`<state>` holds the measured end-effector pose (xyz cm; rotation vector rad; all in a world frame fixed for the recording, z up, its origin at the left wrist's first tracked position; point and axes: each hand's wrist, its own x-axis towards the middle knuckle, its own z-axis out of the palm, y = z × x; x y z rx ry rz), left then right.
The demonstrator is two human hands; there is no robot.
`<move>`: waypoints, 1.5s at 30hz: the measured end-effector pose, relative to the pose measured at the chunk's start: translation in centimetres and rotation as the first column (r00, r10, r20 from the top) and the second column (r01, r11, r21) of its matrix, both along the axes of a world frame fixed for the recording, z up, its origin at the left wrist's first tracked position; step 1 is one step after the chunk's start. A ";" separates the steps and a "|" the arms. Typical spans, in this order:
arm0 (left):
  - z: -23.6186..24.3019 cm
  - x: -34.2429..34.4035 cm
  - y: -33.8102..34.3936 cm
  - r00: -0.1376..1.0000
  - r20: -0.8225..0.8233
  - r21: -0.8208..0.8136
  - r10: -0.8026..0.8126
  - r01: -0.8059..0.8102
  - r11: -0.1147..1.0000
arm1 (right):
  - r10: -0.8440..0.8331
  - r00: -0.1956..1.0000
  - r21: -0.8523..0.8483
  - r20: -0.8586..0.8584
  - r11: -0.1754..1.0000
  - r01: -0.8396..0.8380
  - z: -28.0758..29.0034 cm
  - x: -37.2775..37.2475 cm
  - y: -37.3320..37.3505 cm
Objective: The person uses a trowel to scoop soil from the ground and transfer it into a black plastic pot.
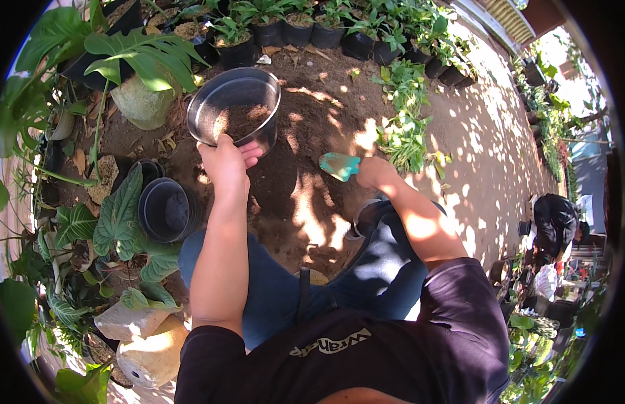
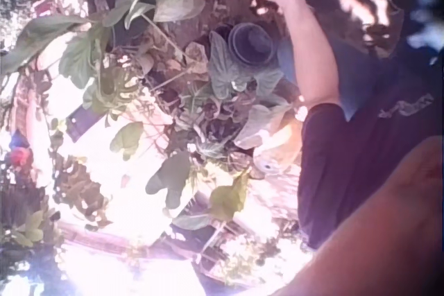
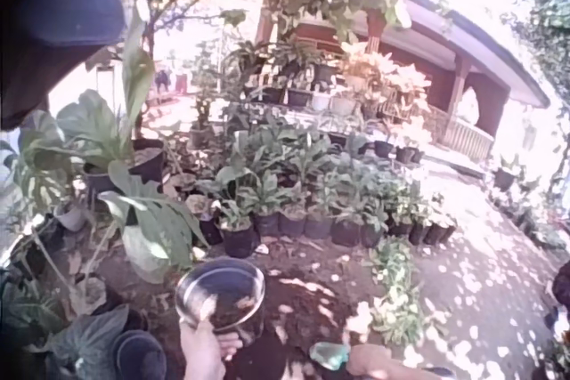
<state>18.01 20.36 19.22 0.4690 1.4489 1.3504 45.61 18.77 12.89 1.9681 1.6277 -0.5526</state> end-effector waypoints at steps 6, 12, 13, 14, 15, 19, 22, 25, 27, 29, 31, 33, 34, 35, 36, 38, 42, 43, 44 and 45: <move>0.0 -0.8 0.0 1.000 -0.010 0.013 0.001 0.000 1.000 | 0.038 0.999 -0.057 0.019 0.998 -0.037 1.4 0.2 1.4; 0.0 -1.3 -0.4 1.000 -0.024 -0.029 -0.015 0.014 0.999 | 0.081 0.996 -0.023 -0.040 0.996 -0.082 -1.4 -0.5 2.8; 0.5 -0.9 -0.7 0.997 -0.071 -0.050 -0.019 0.016 0.999 | 0.051 0.997 0.004 -0.063 0.999 -0.051 -2.4 0.4 3.1; 0.5 -0.9 -0.8 0.997 -0.076 -0.049 -0.025 0.021 0.999 | 0.020 0.996 0.030 -0.087 0.999 -0.017 -3.3 1.2 3.4; 0.4 -1.0 -0.8 0.996 -0.081 -0.047 -0.026 0.022 0.999 | 0.003 0.997 -0.033 -0.083 0.999 -0.006 -3.6 1.3 3.8; 0.0 -1.1 -1.1 0.993 -0.116 -0.052 -0.031 0.025 0.998 | 0.040 0.991 0.039 -0.125 0.999 -0.035 -5.0 1.5 3.6; -0.2 -1.2 -1.3 0.991 -0.125 -0.068 -0.039 0.030 0.997 | 0.050 0.992 0.023 -0.120 0.999 -0.048 -5.6 1.2 3.5; -0.1 -1.2 -1.4 0.993 -0.114 -0.071 -0.037 0.029 0.997 | 0.029 0.989 0.041 -0.147 0.999 -0.023 -5.2 1.4 3.3; 0.0 -1.2 -1.6 0.994 -0.105 -0.079 -0.041 0.033 0.996 | -0.004 0.989 0.032 -0.149 0.999 0.009 -4.8 1.6 2.9; 0.3 -1.1 -1.7 0.992 -0.119 -0.086 -0.050 0.040 0.995 | 0.015 0.986 0.018 -0.164 1.000 -0.012 -4.9 1.9 2.6; 0.4 -1.1 -1.8 0.991 -0.121 -0.085 -0.055 0.045 0.995 | 0.027 0.985 0.006 -0.168 1.000 -0.026 -5.0 2.3 2.4; 0.3 -1.2 -1.9 0.991 -0.119 -0.079 -0.060 0.051 0.996 | 0.029 0.986 -0.008 -0.167 1.000 -0.031 -5.4 2.7 2.3; 0.3 -1.2 -1.9 0.991 -0.117 -0.078 -0.068 0.059 0.995 | 0.010 0.982 0.028 -0.186 1.000 -0.005 -5.6 3.0 2.1; 0.3 -1.1 -1.9 0.990 -0.115 -0.076 -0.076 0.068 0.995 | -0.008 0.978 0.063 -0.207 0.998 0.022 -5.9 3.4 1.8; 0.3 -1.2 -1.9 0.990 -0.115 -0.074 -0.082 0.074 0.995 | -0.023 0.973 0.099 -0.228 0.994 0.046 -6.0 3.8 1.6; 0.3 -1.0 -2.0 0.989 -0.123 -0.080 -0.086 0.076 0.994 | -0.029 0.970 0.070 -0.242 0.996 0.047 -5.9 4.5 1.4; 0.1 -1.2 -1.9 0.984 -0.138 -0.091 -0.116 0.104 0.990 | -0.053 0.940 0.079 -0.338 0.993 0.085 -4.9 5.7 1.2; 0.2 -1.1 -1.9 0.980 -0.149 -0.094 -0.134 0.120 0.988 | -0.063 0.928 0.084 -0.367 0.991 0.100 -4.5 6.0 1.2; 0.2 -0.9 -1.9 0.976 -0.159 -0.098 -0.151 0.137 0.986 | -0.072 0.916 0.088 -0.395 0.989 0.115 -4.0 6.2 1.2; 0.3 -0.8 -2.0 0.972 -0.169 -0.101 -0.161 0.145 0.984 | -0.072 0.904 0.092 -0.422 0.988 0.122 -3.4 6.3 1.4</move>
